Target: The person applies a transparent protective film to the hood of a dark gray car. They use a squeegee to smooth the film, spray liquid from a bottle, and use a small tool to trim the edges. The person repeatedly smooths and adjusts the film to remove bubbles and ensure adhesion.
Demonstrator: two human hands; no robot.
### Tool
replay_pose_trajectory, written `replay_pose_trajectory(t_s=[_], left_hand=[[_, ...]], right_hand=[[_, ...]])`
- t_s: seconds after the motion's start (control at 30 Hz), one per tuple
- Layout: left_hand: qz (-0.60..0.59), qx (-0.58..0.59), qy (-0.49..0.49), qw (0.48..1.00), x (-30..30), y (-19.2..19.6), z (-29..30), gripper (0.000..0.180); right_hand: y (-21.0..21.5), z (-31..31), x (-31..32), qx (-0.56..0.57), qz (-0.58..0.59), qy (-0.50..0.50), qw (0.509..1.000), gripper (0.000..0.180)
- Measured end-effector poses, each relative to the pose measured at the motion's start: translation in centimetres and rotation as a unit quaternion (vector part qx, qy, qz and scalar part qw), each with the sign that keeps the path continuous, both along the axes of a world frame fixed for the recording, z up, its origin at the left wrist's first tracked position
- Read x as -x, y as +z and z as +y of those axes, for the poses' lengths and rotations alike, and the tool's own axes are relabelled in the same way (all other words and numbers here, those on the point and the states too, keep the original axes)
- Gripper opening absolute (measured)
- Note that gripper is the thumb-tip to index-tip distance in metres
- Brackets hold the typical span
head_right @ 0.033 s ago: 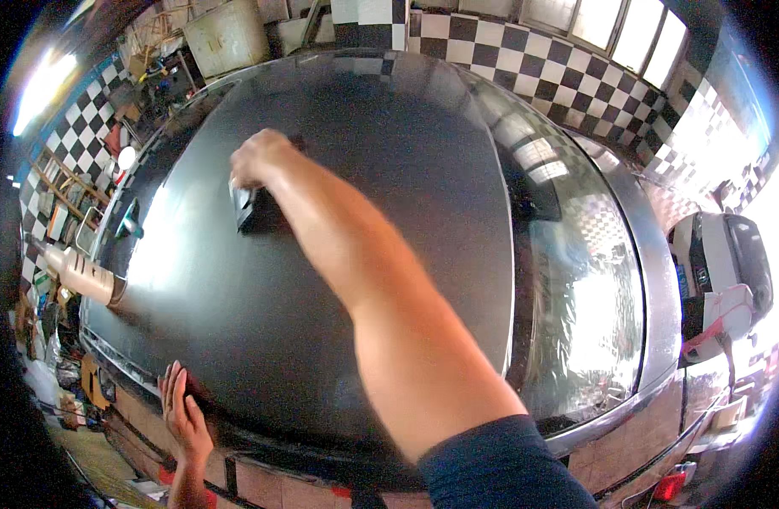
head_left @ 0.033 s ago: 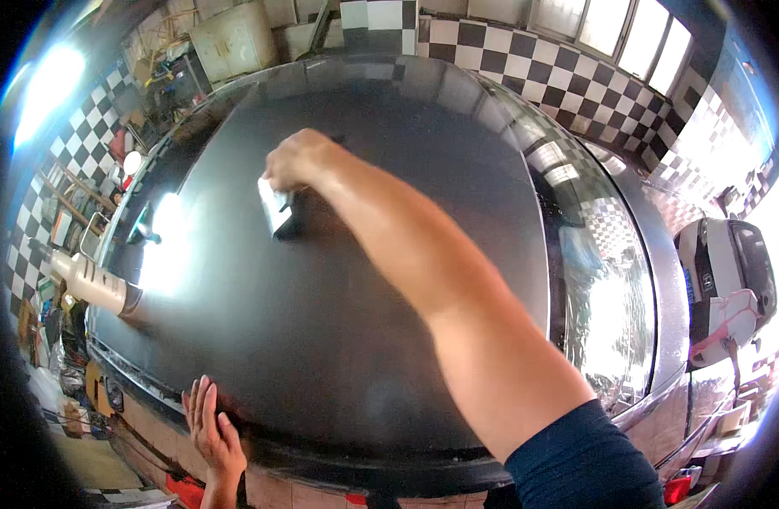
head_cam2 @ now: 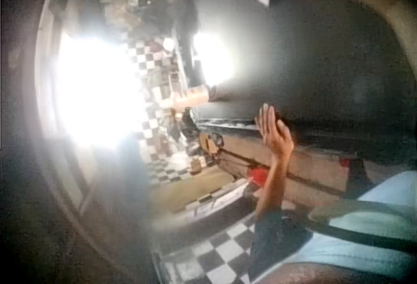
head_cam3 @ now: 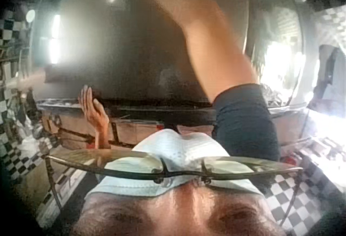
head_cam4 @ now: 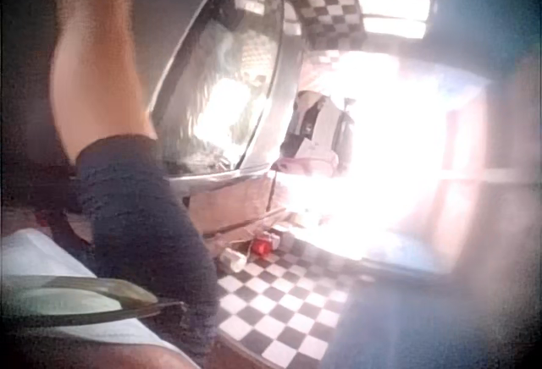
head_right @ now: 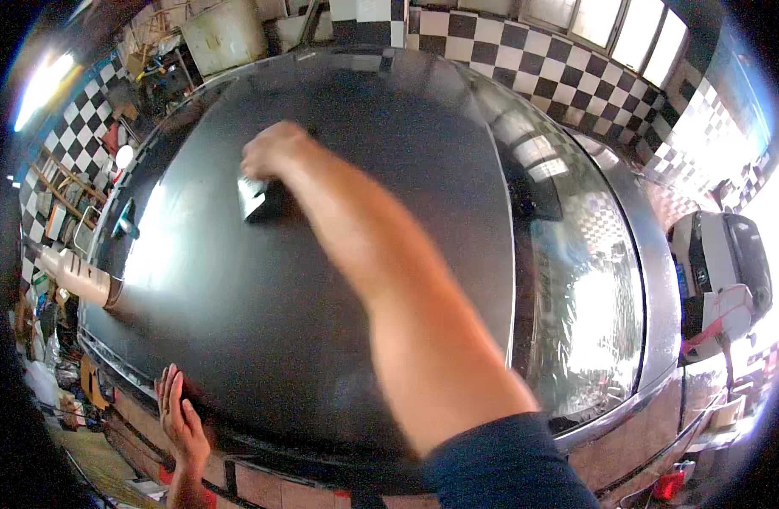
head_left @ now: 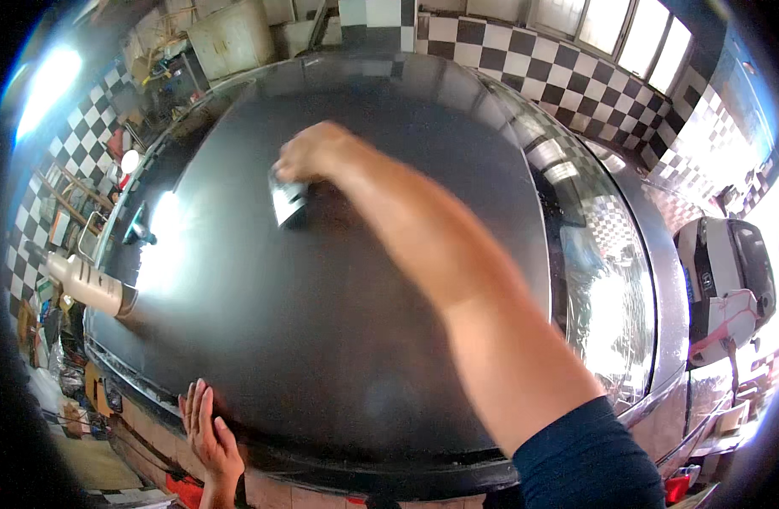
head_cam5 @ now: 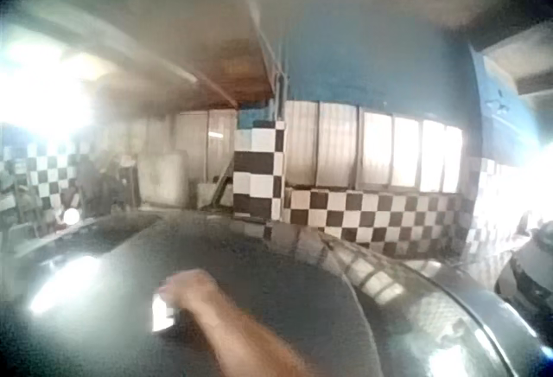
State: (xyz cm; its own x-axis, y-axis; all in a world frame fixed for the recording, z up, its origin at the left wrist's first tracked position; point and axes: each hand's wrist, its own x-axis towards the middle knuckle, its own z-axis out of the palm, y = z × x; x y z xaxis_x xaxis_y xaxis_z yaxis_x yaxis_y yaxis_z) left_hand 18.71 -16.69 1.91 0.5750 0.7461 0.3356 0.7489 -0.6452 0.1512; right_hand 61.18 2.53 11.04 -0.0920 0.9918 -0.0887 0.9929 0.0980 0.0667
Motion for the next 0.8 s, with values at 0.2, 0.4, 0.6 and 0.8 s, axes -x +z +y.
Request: replay_pose_trajectory(t_s=[0.2, 0.4, 0.6, 0.8], left_hand=[[0.010, 0.024, 0.014, 1.000, 1.2, -0.3, -0.9, 0.043], [0.025, 0.023, 0.002, 0.999, -0.2, -0.1, -0.5, 0.044], [0.026, 0.016, -0.009, 0.999, -0.4, -0.4, -0.1, 0.045], [0.024, 0.027, 0.016, 0.999, 0.1, -0.2, 0.1, 0.043]], right_hand=[[-3.5, -17.4, -25.5, 0.023, 0.039, -0.245, 0.968, 0.055], [-7.9, -41.3, -35.4, 0.037, -0.148, -0.438, 0.886, 0.048], [-0.3, -24.9, -31.6, 0.007, -0.154, -0.336, 0.929, 0.048], [1.4, -0.5, -7.7, -0.045, -0.004, -0.005, 0.999, 0.040]])
